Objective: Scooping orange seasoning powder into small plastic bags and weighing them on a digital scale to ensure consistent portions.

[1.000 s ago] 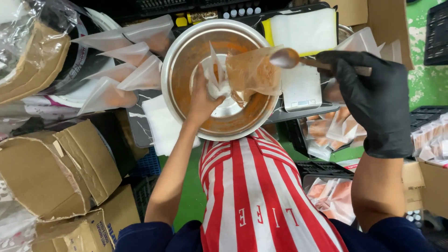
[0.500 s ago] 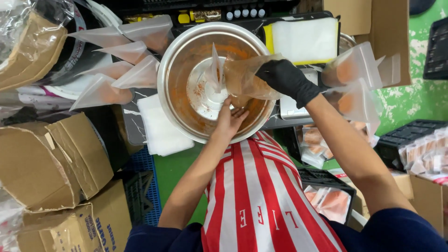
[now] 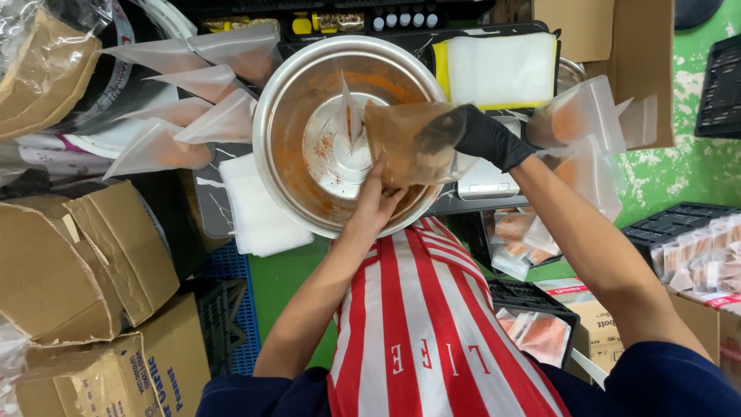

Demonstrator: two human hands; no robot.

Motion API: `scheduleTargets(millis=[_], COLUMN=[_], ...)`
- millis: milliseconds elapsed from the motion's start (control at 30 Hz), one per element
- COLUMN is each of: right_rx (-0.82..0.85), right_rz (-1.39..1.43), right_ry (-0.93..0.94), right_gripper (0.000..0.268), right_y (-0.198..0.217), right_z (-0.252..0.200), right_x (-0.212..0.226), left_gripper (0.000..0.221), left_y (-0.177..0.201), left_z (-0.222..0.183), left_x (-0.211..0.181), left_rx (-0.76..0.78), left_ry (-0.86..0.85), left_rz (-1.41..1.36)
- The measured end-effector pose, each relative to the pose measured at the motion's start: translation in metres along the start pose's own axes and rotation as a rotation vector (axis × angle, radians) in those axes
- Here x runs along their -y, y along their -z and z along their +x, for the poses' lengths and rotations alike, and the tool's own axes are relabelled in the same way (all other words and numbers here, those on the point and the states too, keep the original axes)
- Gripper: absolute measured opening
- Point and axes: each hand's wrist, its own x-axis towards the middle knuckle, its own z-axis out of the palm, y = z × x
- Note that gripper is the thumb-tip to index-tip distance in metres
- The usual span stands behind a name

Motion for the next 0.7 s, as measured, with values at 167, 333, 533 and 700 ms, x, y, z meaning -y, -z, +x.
scheduleTargets(millis=[167,333,533,700], right_rx=[-0.176,-0.329,-0.41,-0.477], right_rz=[-0.886,-1.414,-1.304,-1.225], right_ry=[0.216,0.396,0.577,0.762], right_gripper=[0.025,0.023,0.029,0.027], right_y=[-0.261,-0.498,-0.506,-0.461], right_z=[-0.017,-0.06,-0.086,-0.099], right_x=[-0.088,-0.155,-0.16,-0.157], left_gripper=[0.088,0.093,0.094,0.148], left_y=[0.009,0.027,0.058,0.045], left_z=[0.014,0.012,-0.016,-0.018], left_x=[-0.001,0.0,-0.032,-0.095], left_rx=[0.032,0.032,0.016,0.3], left_ry=[0.004,0.003,-0.419,-1.073], left_rz=[-0.012,-0.021,0.493,1.158])
